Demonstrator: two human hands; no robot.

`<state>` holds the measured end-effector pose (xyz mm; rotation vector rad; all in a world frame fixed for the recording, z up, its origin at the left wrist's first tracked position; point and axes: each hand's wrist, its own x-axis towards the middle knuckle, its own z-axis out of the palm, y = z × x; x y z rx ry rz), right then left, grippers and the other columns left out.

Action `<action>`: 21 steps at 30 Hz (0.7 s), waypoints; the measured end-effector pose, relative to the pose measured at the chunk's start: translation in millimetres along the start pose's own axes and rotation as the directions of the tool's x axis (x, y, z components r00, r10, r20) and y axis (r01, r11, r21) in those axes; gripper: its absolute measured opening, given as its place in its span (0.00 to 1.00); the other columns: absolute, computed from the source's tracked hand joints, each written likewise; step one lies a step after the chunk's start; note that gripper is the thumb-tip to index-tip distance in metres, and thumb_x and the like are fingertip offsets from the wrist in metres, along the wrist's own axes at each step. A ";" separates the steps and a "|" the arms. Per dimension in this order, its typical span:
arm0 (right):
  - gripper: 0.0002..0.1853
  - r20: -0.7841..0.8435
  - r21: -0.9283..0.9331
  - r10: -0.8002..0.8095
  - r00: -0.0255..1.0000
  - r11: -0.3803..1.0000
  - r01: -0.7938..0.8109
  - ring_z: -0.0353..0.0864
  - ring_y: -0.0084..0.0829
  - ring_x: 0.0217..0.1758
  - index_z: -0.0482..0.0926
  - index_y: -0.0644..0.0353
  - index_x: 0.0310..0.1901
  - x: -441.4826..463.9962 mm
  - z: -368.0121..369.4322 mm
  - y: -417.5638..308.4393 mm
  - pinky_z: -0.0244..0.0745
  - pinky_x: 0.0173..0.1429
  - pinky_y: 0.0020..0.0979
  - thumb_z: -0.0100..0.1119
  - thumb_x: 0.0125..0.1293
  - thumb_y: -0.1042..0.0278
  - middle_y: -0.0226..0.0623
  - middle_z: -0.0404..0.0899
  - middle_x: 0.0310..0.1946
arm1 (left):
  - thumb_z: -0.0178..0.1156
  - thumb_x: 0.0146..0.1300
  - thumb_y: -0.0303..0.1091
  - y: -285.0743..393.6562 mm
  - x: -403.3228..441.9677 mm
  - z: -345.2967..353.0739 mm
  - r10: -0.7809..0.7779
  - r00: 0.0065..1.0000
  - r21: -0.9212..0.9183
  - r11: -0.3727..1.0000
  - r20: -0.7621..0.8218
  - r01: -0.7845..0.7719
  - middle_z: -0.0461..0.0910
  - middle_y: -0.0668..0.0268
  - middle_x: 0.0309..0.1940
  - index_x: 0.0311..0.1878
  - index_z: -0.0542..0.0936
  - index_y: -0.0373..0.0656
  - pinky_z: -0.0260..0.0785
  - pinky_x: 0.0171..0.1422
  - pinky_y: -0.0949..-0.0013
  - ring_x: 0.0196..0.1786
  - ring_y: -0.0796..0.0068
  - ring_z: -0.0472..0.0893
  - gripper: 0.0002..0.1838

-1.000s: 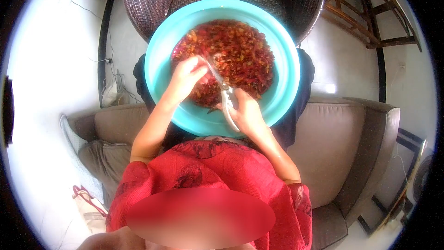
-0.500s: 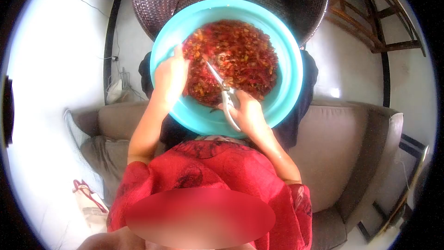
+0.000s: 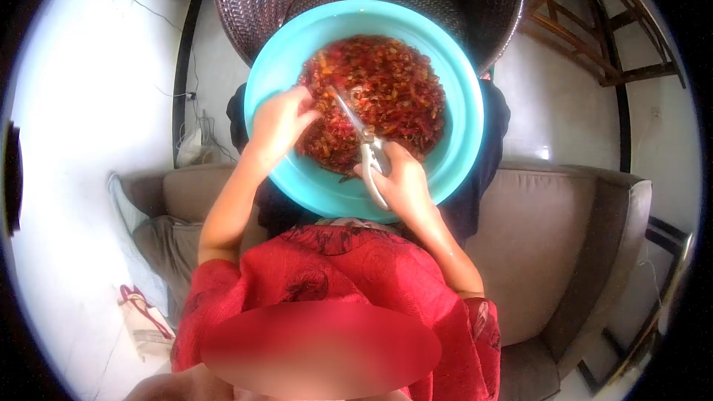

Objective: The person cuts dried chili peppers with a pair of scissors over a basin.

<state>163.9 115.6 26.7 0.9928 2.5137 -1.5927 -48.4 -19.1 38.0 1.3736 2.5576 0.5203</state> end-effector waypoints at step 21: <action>0.23 0.060 0.078 0.074 0.995 0.994 -0.079 0.83 0.42 0.36 0.78 0.68 0.42 8.2 5.9 13.4 0.76 0.43 0.41 0.73 0.59 0.54 0.52 0.81 0.32 | 0.59 0.70 0.26 6.1 10.0 42.4 -0.051 0.985 -0.868 0.466 0.166 0.171 0.77 0.74 0.34 0.45 0.79 0.37 0.67 0.41 0.78 0.36 0.89 0.71 0.05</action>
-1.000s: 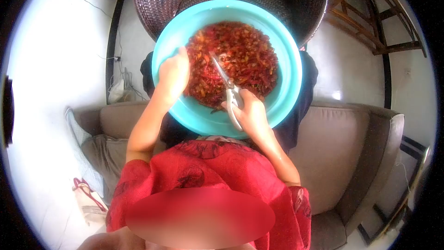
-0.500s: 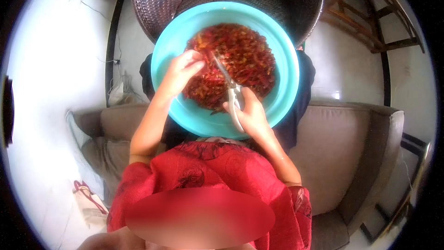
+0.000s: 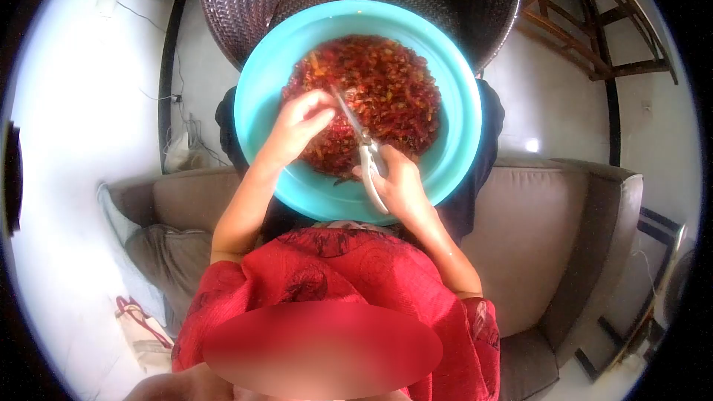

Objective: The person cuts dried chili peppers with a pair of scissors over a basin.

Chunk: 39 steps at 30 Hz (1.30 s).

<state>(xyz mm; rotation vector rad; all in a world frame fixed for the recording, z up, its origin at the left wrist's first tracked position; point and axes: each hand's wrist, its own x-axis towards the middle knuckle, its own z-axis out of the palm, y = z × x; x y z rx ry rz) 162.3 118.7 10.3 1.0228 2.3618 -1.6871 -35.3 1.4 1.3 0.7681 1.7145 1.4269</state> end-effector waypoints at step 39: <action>0.29 -0.030 -0.125 -0.092 0.995 0.988 0.087 0.84 0.47 0.44 0.76 0.67 0.50 1.1 3.6 -8.2 0.76 0.49 0.44 0.75 0.55 0.54 0.55 0.81 0.41 | 0.60 0.70 0.28 3.2 -4.3 -0.7 -0.077 0.993 -0.040 0.996 0.084 0.081 0.78 0.74 0.33 0.47 0.80 0.38 0.66 0.37 0.80 0.33 0.88 0.72 0.06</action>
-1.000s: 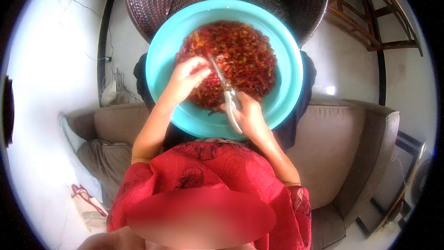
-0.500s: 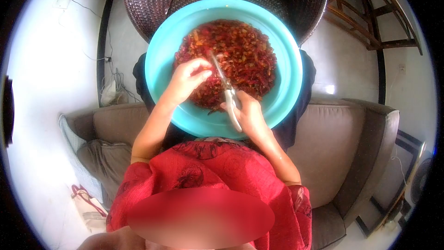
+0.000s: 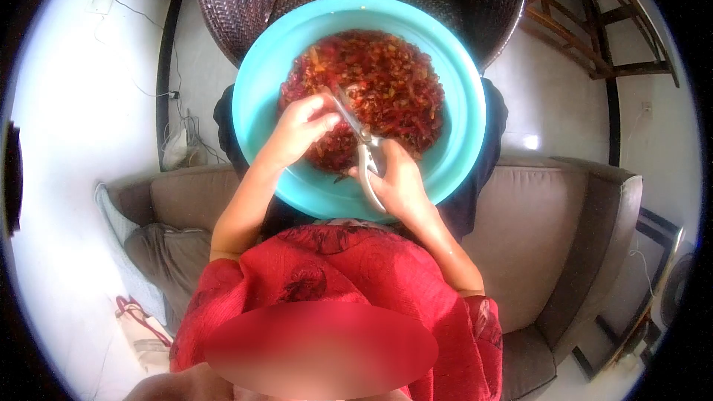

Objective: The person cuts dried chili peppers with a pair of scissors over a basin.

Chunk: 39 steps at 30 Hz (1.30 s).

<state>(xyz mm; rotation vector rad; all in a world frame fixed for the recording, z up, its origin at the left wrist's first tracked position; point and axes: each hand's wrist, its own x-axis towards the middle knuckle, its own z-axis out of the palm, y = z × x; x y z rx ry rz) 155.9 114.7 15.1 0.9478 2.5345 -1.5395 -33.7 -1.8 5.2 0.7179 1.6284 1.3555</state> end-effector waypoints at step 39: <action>0.29 0.063 0.117 0.100 0.993 0.987 -0.107 0.83 0.46 0.45 0.75 0.66 0.52 -1.6 -0.7 4.7 0.75 0.50 0.43 0.72 0.58 0.53 0.53 0.81 0.41 | 0.61 0.70 0.28 1.8 -0.3 1.2 -0.024 0.995 -0.145 0.989 -0.099 0.009 0.76 0.74 0.32 0.41 0.76 0.39 0.69 0.41 0.79 0.35 0.87 0.75 0.04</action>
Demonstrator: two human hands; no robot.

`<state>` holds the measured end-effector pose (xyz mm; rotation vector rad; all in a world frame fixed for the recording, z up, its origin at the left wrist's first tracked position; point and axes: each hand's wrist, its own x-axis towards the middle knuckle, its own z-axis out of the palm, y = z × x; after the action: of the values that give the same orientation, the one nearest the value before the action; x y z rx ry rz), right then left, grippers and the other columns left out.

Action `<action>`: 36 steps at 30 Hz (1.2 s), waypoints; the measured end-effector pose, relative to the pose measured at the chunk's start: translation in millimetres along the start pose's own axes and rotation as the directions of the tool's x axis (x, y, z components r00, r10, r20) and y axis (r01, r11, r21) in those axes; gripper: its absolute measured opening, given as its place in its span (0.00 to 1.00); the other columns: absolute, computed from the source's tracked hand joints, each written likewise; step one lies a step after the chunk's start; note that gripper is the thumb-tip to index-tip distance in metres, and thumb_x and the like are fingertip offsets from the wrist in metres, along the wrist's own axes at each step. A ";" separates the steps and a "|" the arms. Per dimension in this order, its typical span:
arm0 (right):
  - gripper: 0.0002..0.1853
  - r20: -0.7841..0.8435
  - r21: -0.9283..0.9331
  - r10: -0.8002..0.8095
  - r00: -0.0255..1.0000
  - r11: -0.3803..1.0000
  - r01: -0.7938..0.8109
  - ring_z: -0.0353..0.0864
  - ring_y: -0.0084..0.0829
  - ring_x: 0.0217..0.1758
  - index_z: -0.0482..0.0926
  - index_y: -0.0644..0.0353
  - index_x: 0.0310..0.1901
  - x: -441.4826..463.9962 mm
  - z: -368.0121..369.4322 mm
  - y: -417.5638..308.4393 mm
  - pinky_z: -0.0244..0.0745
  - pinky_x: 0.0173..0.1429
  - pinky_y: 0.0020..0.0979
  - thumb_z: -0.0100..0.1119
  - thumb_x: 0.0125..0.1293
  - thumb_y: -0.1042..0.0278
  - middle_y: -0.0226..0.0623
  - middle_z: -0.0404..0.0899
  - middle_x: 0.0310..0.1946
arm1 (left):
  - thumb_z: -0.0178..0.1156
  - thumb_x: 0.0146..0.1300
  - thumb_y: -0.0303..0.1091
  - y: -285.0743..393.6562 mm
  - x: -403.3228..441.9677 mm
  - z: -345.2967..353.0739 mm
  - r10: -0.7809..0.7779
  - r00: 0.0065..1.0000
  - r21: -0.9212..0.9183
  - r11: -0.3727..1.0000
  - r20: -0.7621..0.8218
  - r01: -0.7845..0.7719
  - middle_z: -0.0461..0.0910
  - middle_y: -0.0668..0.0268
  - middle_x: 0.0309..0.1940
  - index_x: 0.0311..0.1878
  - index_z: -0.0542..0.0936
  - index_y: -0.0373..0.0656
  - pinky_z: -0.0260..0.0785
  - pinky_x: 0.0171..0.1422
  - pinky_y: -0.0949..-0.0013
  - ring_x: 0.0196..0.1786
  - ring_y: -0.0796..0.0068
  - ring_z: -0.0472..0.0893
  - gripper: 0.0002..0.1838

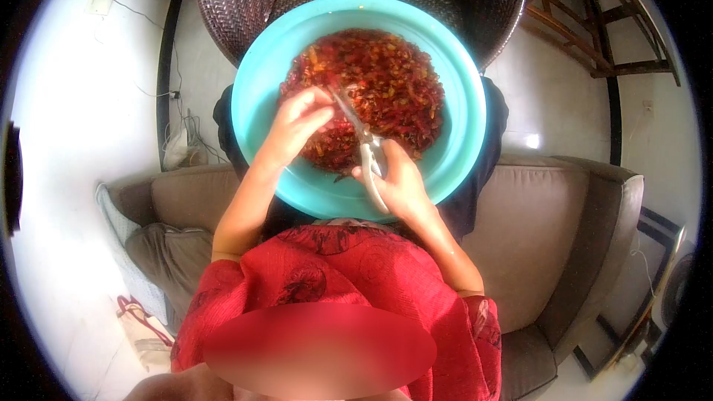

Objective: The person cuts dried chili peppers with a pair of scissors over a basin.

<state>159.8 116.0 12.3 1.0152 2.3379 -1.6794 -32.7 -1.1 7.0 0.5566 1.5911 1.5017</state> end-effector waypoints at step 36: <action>0.27 -0.008 -0.066 -0.053 0.999 0.996 0.052 0.83 0.49 0.41 0.78 0.67 0.47 1.7 1.7 -1.8 0.76 0.46 0.44 0.75 0.56 0.54 0.53 0.82 0.36 | 0.58 0.71 0.28 -5.1 0.8 0.0 0.005 0.997 -0.025 1.000 0.073 -0.004 0.77 0.75 0.35 0.43 0.77 0.41 0.69 0.42 0.79 0.36 0.87 0.74 0.02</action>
<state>157.0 115.0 12.4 0.9610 2.4296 -1.6070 -31.9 -1.4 1.9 0.5945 1.5142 1.4863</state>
